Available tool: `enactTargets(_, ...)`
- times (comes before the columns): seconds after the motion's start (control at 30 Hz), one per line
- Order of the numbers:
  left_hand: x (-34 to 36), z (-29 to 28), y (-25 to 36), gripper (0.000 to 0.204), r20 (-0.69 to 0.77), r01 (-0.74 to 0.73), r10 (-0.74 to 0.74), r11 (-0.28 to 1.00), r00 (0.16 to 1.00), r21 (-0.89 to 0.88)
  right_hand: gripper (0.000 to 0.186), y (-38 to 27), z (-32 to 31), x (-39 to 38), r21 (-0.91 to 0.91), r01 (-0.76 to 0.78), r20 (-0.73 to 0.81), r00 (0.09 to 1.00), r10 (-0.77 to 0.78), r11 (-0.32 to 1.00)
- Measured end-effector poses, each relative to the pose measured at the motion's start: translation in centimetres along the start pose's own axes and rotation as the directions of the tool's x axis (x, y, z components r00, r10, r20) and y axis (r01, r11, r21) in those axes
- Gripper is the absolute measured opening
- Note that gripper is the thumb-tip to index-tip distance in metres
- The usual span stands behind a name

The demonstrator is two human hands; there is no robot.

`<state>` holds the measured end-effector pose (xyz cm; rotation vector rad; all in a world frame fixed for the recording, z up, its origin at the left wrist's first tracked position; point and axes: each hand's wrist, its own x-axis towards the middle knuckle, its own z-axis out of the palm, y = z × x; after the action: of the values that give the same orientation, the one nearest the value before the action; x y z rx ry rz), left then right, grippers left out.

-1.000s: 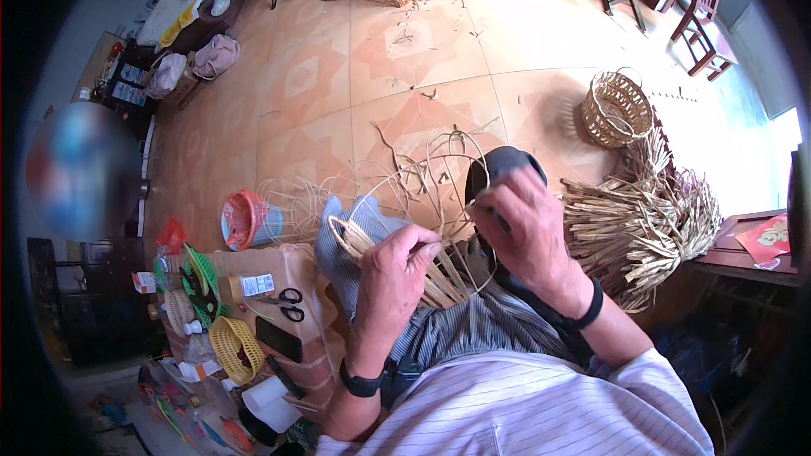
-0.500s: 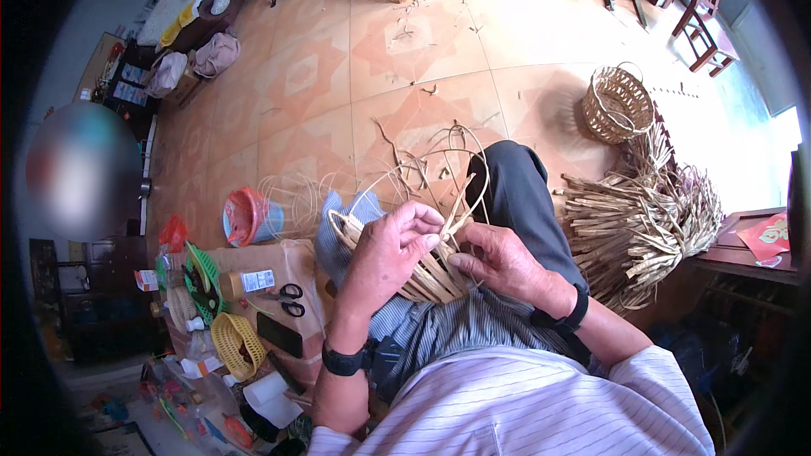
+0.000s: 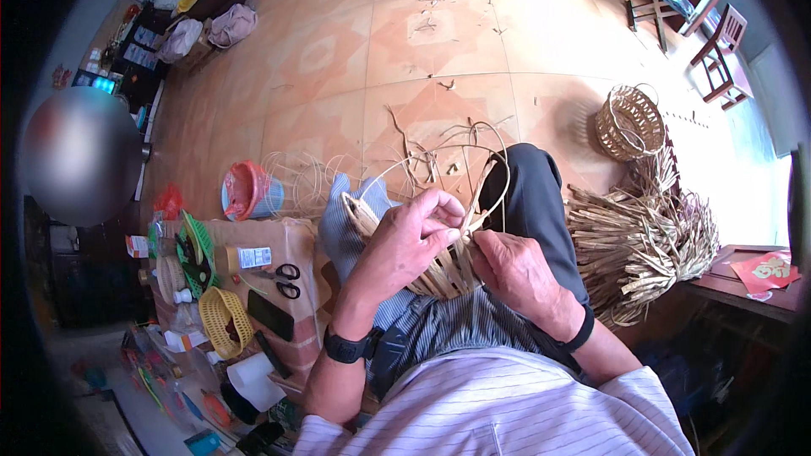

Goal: The recorder is weaving a basket frame using long strips of straw or wood.

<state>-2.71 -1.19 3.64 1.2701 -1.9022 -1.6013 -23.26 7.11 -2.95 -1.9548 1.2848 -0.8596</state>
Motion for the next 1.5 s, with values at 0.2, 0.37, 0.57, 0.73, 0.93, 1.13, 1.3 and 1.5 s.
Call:
enactTargets(0.2,0.0,-0.1,-0.1,0.023,-0.003,0.001,-0.001,1.000,1.000,0.013,0.028,-0.8,0.0,0.0,0.199,-0.167,-0.247,0.945,0.214,0.966)
enactTargets(0.37,0.1,0.0,0.1,0.022,0.004,0.022,-0.022,1.000,1.000,0.000,0.029,-0.1,0.3,0.1,0.260,-0.118,-0.203,0.964,0.174,0.958)
enactTargets(0.57,0.1,0.0,-0.2,0.023,0.049,0.063,-0.061,0.997,0.997,-0.048,0.023,0.8,0.6,-0.3,0.313,-0.029,-0.120,0.990,0.070,0.949)
enactTargets(0.73,0.2,0.2,0.6,0.023,0.040,0.089,-0.088,0.996,0.995,-0.023,0.018,1.7,0.8,-0.1,0.408,-0.114,0.021,0.993,0.115,0.906)
enactTargets(0.93,0.1,0.3,0.1,0.023,0.026,0.061,-0.061,0.998,0.998,0.017,0.024,1.6,1.8,0.1,0.424,-0.135,-0.002,0.989,0.151,0.895)
enactTargets(1.13,0.1,0.4,-0.1,0.025,0.013,0.045,-0.045,0.999,0.999,-0.014,0.018,-0.6,0.7,0.2,-0.118,-0.005,-0.078,0.997,-0.004,0.993)
enactTargets(1.3,-0.1,0.6,0.0,0.025,-0.009,0.005,-0.005,1.000,1.000,-0.011,0.015,-2.1,0.0,0.7,-0.258,-0.052,-0.077,0.997,0.033,0.965)
enactTargets(1.5,-0.2,0.5,-0.3,0.027,-0.032,-0.016,0.017,0.999,0.999,0.034,0.012,-3.1,-2.1,1.1,-0.293,-0.063,-0.101,0.994,0.035,0.954)
